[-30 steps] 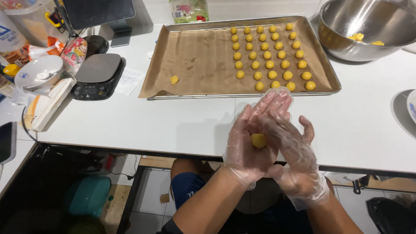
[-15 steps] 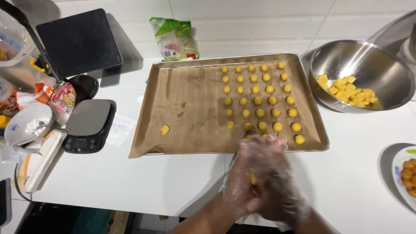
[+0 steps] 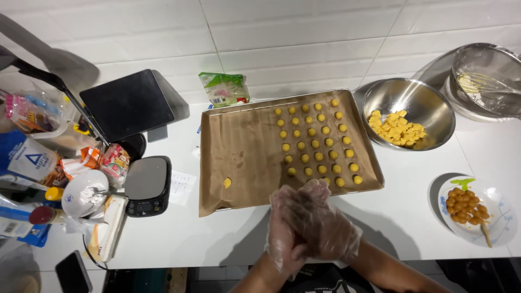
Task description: Preparing filled cookies by flattening dough, adding filling, rolling into balls, and arranging them on a baking tray
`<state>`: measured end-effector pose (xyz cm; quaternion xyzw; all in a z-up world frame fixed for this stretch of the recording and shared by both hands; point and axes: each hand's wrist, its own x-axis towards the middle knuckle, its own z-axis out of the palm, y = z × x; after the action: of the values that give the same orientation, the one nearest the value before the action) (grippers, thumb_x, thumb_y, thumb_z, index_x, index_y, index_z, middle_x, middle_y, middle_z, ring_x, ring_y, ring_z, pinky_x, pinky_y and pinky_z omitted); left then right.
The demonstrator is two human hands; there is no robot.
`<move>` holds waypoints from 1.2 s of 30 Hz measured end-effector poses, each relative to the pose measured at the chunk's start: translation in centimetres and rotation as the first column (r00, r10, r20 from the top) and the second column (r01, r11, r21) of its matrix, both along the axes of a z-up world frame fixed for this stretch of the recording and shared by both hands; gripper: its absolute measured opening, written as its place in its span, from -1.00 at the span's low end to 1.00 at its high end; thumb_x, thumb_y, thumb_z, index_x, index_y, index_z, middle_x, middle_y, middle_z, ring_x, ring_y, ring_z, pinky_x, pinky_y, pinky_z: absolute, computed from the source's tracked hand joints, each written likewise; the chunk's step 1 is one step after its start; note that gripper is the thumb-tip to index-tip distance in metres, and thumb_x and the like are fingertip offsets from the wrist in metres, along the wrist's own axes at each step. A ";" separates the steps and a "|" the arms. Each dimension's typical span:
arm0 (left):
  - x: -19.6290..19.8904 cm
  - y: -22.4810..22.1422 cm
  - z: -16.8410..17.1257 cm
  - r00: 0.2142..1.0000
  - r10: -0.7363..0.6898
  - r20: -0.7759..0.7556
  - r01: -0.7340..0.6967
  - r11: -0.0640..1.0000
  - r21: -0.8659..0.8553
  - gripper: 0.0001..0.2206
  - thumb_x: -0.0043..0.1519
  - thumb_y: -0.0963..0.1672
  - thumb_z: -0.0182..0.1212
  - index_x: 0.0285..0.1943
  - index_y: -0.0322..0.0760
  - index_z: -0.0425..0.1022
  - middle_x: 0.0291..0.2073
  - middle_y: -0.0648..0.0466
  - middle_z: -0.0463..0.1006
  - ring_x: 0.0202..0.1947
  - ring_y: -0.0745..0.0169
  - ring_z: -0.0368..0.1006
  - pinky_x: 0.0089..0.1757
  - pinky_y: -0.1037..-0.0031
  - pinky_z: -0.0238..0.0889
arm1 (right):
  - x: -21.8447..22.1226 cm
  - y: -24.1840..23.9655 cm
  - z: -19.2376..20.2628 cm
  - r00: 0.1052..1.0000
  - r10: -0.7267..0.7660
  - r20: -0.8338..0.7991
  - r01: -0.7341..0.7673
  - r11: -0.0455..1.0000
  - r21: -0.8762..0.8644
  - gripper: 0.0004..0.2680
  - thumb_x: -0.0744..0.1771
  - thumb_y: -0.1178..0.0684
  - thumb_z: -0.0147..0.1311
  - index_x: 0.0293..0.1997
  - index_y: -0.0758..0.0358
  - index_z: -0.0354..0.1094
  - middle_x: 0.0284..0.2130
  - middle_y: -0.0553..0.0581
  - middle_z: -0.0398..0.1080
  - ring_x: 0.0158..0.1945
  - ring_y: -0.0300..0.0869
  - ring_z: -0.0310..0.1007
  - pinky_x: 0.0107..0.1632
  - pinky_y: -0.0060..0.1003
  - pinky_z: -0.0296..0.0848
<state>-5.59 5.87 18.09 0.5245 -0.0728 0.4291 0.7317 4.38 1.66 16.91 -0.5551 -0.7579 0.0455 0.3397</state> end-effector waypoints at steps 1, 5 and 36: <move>-0.2 -0.4 0.0 0.993 -0.111 0.040 0.118 0.939 -0.324 -0.20 0.41 0.20 -0.09 0.60 -0.31 -0.33 0.55 -0.24 -0.17 0.57 -0.19 -0.17 0.47 0.10 -0.38 | 0.7 0.6 0.8 0.998 0.041 0.037 -0.041 0.999 0.009 -0.26 0.28 -0.48 -0.46 0.49 0.37 -0.10 0.46 0.40 0.01 0.53 0.22 0.00 0.51 0.12 -0.03; -1.6 2.6 -2.8 0.864 0.181 0.469 -0.254 0.962 0.097 -0.13 0.43 0.13 0.17 0.69 -0.03 -0.46 0.66 0.24 -0.44 0.64 -0.01 -0.26 0.45 -0.38 -0.19 | -2.8 1.5 2.6 0.996 0.089 0.031 -0.089 0.996 -0.002 -0.22 0.34 -0.58 -0.53 0.51 0.41 -0.19 0.47 0.44 -0.04 0.55 0.26 -0.04 0.52 0.19 -0.04; -1.5 -0.8 2.6 0.897 -0.410 -0.166 0.132 0.606 -0.784 -0.06 0.13 0.36 -0.40 0.47 -0.27 0.28 0.43 -0.09 0.31 0.48 0.03 0.13 0.36 0.18 -0.10 | -3.4 -0.6 0.9 0.565 -0.810 0.157 0.823 0.566 -0.043 -0.29 0.37 -0.44 -0.71 0.53 0.48 -0.29 0.51 0.44 -0.15 0.58 0.17 -0.17 0.56 -0.01 -0.12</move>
<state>-7.06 5.04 20.72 0.2175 0.1559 0.2081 0.9408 0.98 1.07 17.85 -0.8622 -0.4302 -0.1080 0.2446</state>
